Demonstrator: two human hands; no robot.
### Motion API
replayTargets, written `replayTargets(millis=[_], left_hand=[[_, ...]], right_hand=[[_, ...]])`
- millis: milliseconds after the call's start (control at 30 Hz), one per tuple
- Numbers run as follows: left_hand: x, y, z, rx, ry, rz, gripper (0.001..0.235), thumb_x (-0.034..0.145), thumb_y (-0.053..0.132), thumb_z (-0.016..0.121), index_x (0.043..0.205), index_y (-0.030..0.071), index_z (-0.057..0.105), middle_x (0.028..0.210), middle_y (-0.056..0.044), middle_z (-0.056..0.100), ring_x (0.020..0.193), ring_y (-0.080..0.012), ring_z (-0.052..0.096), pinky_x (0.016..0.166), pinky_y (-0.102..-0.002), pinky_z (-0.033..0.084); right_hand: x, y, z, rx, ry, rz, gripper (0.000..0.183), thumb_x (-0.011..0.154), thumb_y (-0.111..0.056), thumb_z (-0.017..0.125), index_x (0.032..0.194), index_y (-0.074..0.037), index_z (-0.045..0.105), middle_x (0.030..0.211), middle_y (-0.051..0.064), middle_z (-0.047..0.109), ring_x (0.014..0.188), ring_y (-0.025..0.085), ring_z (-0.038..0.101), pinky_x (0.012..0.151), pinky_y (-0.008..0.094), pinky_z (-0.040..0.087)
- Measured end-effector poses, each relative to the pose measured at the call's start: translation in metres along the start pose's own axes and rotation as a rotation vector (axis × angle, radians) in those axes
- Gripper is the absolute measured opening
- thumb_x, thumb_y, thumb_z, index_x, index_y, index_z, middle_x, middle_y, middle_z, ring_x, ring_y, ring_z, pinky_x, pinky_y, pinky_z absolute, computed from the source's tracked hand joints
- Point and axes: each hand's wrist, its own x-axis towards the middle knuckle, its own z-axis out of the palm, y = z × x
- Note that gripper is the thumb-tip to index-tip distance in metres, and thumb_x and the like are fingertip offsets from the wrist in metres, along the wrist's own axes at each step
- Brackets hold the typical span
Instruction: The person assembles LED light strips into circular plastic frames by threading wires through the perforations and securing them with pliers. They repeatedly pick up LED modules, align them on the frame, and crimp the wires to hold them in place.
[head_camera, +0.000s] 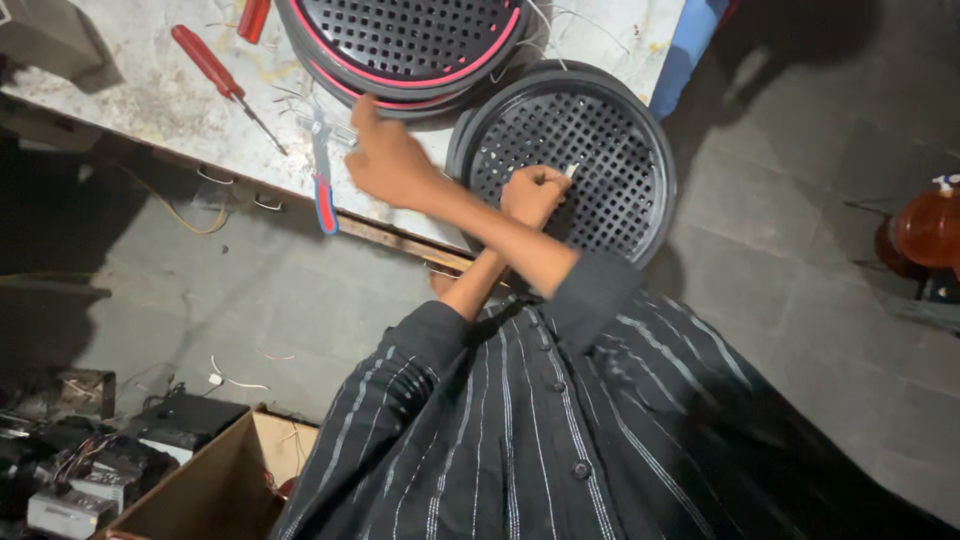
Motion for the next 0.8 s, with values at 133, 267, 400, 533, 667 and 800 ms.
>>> replayTargets(millis=[133,267,400,533,667,800], left_hand=[[0.022,-0.027,0.009,-0.067,-0.015,0.134,0.019,0.076,0.022,0.076,0.08,0.003,0.078,0.07,-0.007,0.074,0.063,-0.0136,0.068,0.061,-0.031,0.054],[0.022,-0.011,-0.006,0.107,-0.013,0.148,0.018,0.065,0.019,0.076,0.077,0.006,0.08,0.067,-0.004,0.075,0.06,-0.0107,0.07,0.059,-0.028,0.053],[-0.002,0.032,-0.011,0.006,-0.002,-0.143,0.018,0.074,0.021,0.072,0.074,0.004,0.078,0.064,-0.007,0.074,0.058,-0.0134,0.07,0.059,-0.028,0.054],[-0.015,0.061,-0.015,0.031,-0.004,-0.171,0.019,0.073,0.023,0.073,0.071,0.005,0.077,0.062,-0.007,0.073,0.056,-0.0141,0.069,0.058,-0.028,0.054],[-0.018,0.073,-0.006,0.196,0.059,-0.203,0.022,0.073,0.024,0.074,0.063,0.005,0.076,0.056,-0.007,0.07,0.052,-0.0149,0.068,0.056,-0.029,0.052],[-0.018,0.072,-0.002,0.156,0.096,-0.229,0.021,0.071,0.022,0.074,0.06,0.005,0.074,0.054,-0.007,0.069,0.051,-0.0139,0.069,0.055,-0.028,0.054]], right_hand=[[-0.045,-0.018,-0.162,0.059,-0.047,-0.112,0.03,0.101,-0.033,0.071,0.112,-0.005,0.068,0.096,0.011,0.076,0.088,0.022,0.076,0.077,0.035,0.057],[-0.127,-0.027,-0.29,-0.019,-0.436,-0.034,0.026,0.093,-0.026,0.069,0.108,-0.006,0.075,0.087,0.006,0.078,0.075,0.016,0.074,0.068,0.03,0.055],[-0.212,-0.045,-0.295,0.234,-0.524,0.22,0.035,0.085,-0.022,0.075,0.116,-0.005,0.078,0.075,0.001,0.077,0.06,0.01,0.058,0.053,0.028,0.047],[-0.265,-0.039,-0.303,0.711,-0.662,0.489,0.044,0.093,-0.021,0.066,0.13,0.001,0.073,0.065,0.001,0.059,0.056,0.008,0.052,0.051,0.028,0.043],[-0.29,-0.025,-0.301,0.877,-0.727,0.567,0.045,0.096,-0.024,0.061,0.129,0.006,0.07,0.081,0.005,0.059,0.058,0.009,0.048,0.055,0.027,0.04],[-0.298,-0.019,-0.289,0.902,-0.474,0.196,0.036,0.107,-0.03,0.049,0.111,0.003,0.063,0.117,0.014,0.059,0.111,0.022,0.056,0.101,0.035,0.043]])
